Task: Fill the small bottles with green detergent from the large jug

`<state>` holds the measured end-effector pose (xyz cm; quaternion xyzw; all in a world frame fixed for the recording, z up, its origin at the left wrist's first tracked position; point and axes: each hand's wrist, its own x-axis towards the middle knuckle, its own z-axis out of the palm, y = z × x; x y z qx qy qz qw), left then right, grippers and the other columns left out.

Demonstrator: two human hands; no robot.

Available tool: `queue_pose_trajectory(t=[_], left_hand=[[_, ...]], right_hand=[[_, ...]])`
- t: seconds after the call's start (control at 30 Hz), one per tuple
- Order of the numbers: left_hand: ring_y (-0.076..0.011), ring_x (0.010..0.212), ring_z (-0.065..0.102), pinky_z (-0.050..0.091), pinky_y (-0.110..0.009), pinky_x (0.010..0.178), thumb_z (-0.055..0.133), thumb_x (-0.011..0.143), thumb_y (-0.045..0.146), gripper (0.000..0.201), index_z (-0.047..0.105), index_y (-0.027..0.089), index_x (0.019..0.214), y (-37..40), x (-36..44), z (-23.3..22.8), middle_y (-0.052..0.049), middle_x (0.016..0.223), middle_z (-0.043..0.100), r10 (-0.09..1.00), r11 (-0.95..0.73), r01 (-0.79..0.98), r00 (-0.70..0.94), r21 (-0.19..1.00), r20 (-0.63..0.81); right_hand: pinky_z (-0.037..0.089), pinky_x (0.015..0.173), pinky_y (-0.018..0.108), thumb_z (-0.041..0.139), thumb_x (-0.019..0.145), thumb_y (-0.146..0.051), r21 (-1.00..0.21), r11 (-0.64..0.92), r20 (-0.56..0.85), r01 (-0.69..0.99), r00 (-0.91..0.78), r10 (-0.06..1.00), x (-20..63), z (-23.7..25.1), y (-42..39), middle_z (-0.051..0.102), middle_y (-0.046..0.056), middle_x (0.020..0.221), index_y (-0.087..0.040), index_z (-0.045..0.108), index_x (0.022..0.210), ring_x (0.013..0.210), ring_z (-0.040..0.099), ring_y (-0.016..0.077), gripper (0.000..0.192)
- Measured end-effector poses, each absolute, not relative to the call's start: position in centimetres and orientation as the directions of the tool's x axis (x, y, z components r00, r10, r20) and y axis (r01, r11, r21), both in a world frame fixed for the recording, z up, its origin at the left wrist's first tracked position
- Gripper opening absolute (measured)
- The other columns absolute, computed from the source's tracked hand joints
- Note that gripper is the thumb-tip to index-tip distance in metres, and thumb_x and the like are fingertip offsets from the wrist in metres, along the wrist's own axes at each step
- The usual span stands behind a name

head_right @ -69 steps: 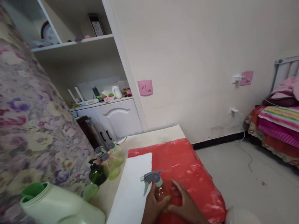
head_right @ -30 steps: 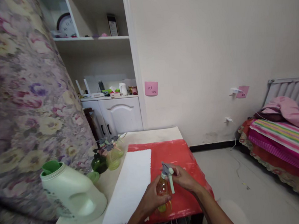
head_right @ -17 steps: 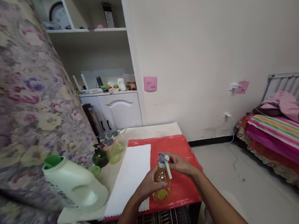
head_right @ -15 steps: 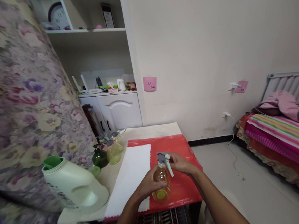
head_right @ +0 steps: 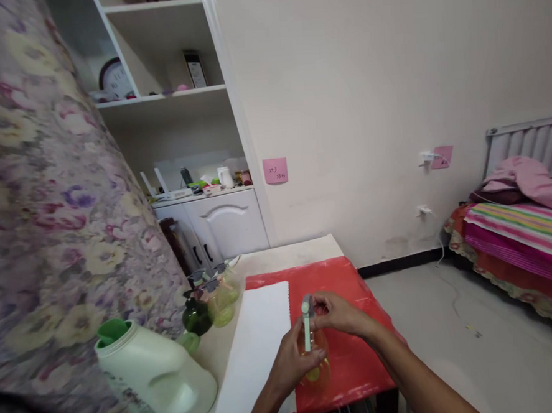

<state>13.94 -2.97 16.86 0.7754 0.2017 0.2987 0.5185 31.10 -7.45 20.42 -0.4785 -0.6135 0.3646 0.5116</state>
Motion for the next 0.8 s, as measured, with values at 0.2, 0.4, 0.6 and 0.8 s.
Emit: queue_pose_trajectory(t=[0.2, 0.4, 0.6, 0.8], left_hand=[[-0.0259, 0.106, 0.059, 0.044, -0.036, 0.095, 0.071, 0.067, 0.018, 0.052, 0.058, 0.019, 0.118, -4.3, 13.8, 17.2, -0.006, 0.116, 0.066, 0.699, -0.412, 0.012, 0.646, 0.911, 0.307], [-0.0306, 0.112, 0.056, 0.043, -0.041, 0.099, 0.074, 0.062, 0.019, 0.063, 0.056, 0.020, 0.122, -5.0, 13.2, 17.9, -0.008, 0.122, 0.063, 0.692, -0.442, 0.012, 0.641, 0.897, 0.332], [-0.0313, 0.111, 0.055, 0.043, -0.044, 0.098, 0.077, 0.059, 0.036, 0.066, 0.057, 0.020, 0.119, -5.6, 11.9, 18.2, -0.007, 0.120, 0.063, 0.710, -0.415, 0.133, 0.666, 0.900, 0.229], [-0.0354, 0.114, 0.053, 0.045, -0.048, 0.095, 0.079, 0.051, 0.048, 0.075, 0.057, 0.027, 0.120, -6.7, 10.5, 18.2, -0.006, 0.121, 0.061, 0.795, -0.308, 0.312, 0.603, 0.899, 0.064]], right_hand=[[0.033, 0.052, 0.026, 0.080, 0.055, -0.038, -0.955, 0.216, 0.273, 0.202, 0.320, 0.907, 29.2, 16.6, -6.7, 0.048, -0.006, 0.054, -0.020, 0.054, 0.060, 0.054, 0.041, 0.0125, 0.032], [0.044, 0.058, 0.032, 0.077, 0.056, -0.044, -0.978, 0.161, 0.207, 0.135, 0.486, 0.849, 27.8, 13.9, -6.4, 0.061, 0.000, 0.061, -0.019, 0.065, 0.074, 0.061, 0.055, 0.0191, 0.032], [0.054, 0.067, 0.035, 0.079, 0.051, -0.044, -0.989, 0.146, 0.122, -0.016, 0.459, 0.880, 27.9, 13.0, -6.4, 0.073, 0.005, 0.077, -0.019, 0.068, 0.083, 0.078, 0.067, 0.0282, 0.042], [0.057, 0.060, 0.039, 0.082, 0.049, -0.042, -1.000, 0.027, 0.020, -0.005, 0.520, 0.854, 28.4, 11.6, -6.7, 0.072, 0.006, 0.066, -0.025, 0.068, 0.071, 0.073, 0.070, 0.0346, 0.031]])
